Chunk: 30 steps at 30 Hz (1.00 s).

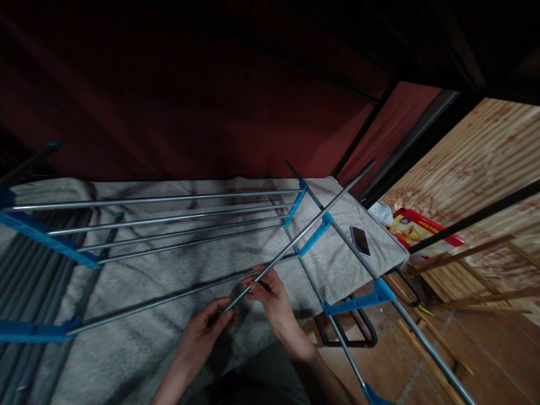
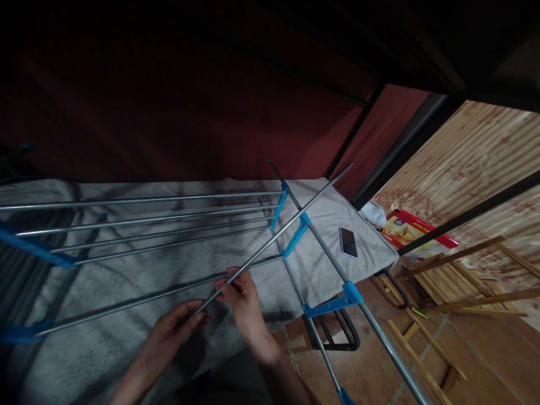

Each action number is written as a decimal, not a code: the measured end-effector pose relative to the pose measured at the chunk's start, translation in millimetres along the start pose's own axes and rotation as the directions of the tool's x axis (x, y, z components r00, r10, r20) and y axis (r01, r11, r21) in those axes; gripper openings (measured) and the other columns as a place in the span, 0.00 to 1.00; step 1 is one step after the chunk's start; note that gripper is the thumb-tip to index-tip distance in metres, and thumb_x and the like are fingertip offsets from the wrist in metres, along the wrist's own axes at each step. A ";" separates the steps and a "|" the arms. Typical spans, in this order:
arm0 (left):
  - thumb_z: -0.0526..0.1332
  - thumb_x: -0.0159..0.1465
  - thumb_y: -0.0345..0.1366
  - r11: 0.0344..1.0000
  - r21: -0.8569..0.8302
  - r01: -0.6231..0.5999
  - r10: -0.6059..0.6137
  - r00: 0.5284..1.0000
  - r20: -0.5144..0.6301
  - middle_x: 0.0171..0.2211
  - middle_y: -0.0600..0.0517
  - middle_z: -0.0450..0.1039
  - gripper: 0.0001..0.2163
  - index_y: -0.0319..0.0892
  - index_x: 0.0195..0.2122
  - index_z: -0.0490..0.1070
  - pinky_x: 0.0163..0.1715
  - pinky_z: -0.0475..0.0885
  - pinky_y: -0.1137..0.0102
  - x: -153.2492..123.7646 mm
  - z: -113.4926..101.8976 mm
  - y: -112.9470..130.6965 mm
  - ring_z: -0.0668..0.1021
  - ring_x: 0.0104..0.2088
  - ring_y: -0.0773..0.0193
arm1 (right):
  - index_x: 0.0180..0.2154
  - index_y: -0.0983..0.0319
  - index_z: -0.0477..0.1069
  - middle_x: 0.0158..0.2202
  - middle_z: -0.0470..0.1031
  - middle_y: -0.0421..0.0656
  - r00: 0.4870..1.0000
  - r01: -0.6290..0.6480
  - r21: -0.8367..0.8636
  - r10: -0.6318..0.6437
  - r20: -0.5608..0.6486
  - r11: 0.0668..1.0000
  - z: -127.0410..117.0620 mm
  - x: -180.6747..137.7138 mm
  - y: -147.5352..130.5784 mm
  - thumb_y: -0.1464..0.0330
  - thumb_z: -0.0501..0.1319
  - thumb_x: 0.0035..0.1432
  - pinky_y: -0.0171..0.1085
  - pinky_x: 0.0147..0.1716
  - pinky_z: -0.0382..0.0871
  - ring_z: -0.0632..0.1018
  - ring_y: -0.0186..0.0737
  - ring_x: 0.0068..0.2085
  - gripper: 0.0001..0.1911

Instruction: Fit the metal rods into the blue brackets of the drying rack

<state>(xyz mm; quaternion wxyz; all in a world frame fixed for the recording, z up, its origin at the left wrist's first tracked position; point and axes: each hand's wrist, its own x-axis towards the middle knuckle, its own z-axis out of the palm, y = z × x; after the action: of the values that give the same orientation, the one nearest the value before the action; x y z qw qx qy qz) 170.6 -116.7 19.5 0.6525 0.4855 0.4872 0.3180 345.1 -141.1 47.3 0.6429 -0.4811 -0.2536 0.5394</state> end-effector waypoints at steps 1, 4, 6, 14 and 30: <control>0.74 0.50 0.62 1.000 0.005 0.017 -0.017 1.000 0.000 0.34 0.47 0.84 0.28 0.44 0.40 0.82 0.44 0.79 0.60 -0.2 -1.2 -0.7 0.84 0.38 0.50 | 0.47 0.54 0.76 0.39 0.84 0.43 1.000 0.002 0.001 -0.002 0.004 1.000 -0.3 0.4 -0.8 0.55 0.78 0.50 0.42 0.40 0.81 0.84 0.47 0.43 0.25; 0.72 0.50 0.67 0.999 0.017 0.029 -0.029 1.000 0.009 0.33 0.45 0.84 0.32 0.43 0.42 0.82 0.39 0.79 0.60 0.9 -2.5 -1.3 0.83 0.35 0.50 | 0.47 0.54 0.76 0.38 0.84 0.42 1.000 0.012 0.006 -0.012 -0.003 1.000 -0.6 2.4 -0.5 0.55 0.78 0.50 0.42 0.39 0.81 0.84 0.46 0.43 0.25; 0.72 0.51 0.68 1.000 0.014 0.015 -0.016 0.999 0.031 0.32 0.45 0.83 0.32 0.42 0.41 0.82 0.34 0.77 0.62 2.8 -0.9 -0.9 0.81 0.32 0.53 | 0.47 0.54 0.75 0.38 0.83 0.41 1.000 0.018 0.006 -0.018 -0.018 1.000 -0.3 3.2 1.0 0.55 0.78 0.50 0.42 0.38 0.81 0.84 0.46 0.43 0.26; 0.67 0.60 0.67 0.998 -0.057 -0.029 0.037 0.988 0.149 0.27 0.50 0.77 0.29 0.42 0.38 0.79 0.25 0.69 0.67 6.3 9.2 0.7 0.75 0.25 0.61 | 0.46 0.54 0.75 0.37 0.83 0.41 0.999 0.032 -0.033 -0.032 -0.001 0.999 3.8 -0.3 4.4 0.53 0.79 0.49 0.43 0.41 0.80 0.83 0.45 0.40 0.26; 0.70 0.62 0.62 0.985 -0.171 0.010 0.021 0.984 0.179 0.32 0.51 0.78 0.24 0.44 0.41 0.75 0.28 0.66 0.69 3.0 12.6 1.6 0.73 0.28 0.65 | 0.45 0.55 0.75 0.37 0.83 0.41 1.000 0.025 -0.037 -0.026 -0.013 0.999 3.5 1.0 11.4 0.54 0.80 0.48 0.40 0.39 0.77 0.82 0.44 0.39 0.27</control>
<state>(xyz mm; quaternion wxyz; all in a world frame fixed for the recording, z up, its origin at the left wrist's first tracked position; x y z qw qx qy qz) 183.6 -117.6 20.7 0.7323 0.4557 0.3957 0.3154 337.3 -139.5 38.3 0.6424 -0.4933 -0.2653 0.5231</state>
